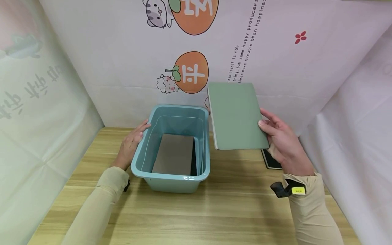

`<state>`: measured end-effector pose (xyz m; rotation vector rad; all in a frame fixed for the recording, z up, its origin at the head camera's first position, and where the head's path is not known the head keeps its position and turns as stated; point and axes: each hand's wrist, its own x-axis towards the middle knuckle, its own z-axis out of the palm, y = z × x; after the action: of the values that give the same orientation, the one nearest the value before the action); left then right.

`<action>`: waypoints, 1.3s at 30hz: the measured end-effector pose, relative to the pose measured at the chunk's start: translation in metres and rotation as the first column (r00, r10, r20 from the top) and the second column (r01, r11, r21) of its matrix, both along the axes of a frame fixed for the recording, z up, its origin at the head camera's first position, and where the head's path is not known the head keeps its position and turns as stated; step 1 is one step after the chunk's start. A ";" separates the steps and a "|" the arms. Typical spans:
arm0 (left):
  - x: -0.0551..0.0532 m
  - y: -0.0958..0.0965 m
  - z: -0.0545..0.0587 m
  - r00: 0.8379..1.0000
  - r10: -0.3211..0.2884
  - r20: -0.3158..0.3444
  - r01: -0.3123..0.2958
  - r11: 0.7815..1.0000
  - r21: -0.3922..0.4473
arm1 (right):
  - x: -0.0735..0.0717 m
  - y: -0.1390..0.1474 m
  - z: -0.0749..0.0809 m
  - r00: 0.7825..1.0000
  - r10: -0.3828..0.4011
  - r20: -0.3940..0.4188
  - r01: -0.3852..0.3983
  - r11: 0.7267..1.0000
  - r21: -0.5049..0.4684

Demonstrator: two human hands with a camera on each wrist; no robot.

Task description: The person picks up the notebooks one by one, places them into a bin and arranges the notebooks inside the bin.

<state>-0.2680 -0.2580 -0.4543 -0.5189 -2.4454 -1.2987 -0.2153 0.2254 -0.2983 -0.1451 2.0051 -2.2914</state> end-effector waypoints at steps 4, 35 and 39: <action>0.001 0.001 0.002 1.000 0.001 -0.002 -0.001 1.000 -0.002 | 0.000 -0.005 0.002 1.000 -0.015 -0.004 0.015 1.000 0.003; 0.001 0.003 0.002 1.000 0.010 -0.022 -0.010 1.000 0.000 | 0.000 -0.042 0.013 1.000 0.008 0.003 -0.008 0.996 -0.093; 0.002 0.003 0.002 1.000 0.007 -0.016 -0.007 1.000 0.004 | -0.001 -0.049 0.014 1.000 -0.006 0.010 0.007 0.994 -0.107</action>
<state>-0.2662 -0.2552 -0.4520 -0.5171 -2.4291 -1.2916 -0.2168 0.1767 -0.2848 -0.1347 1.8815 -2.3993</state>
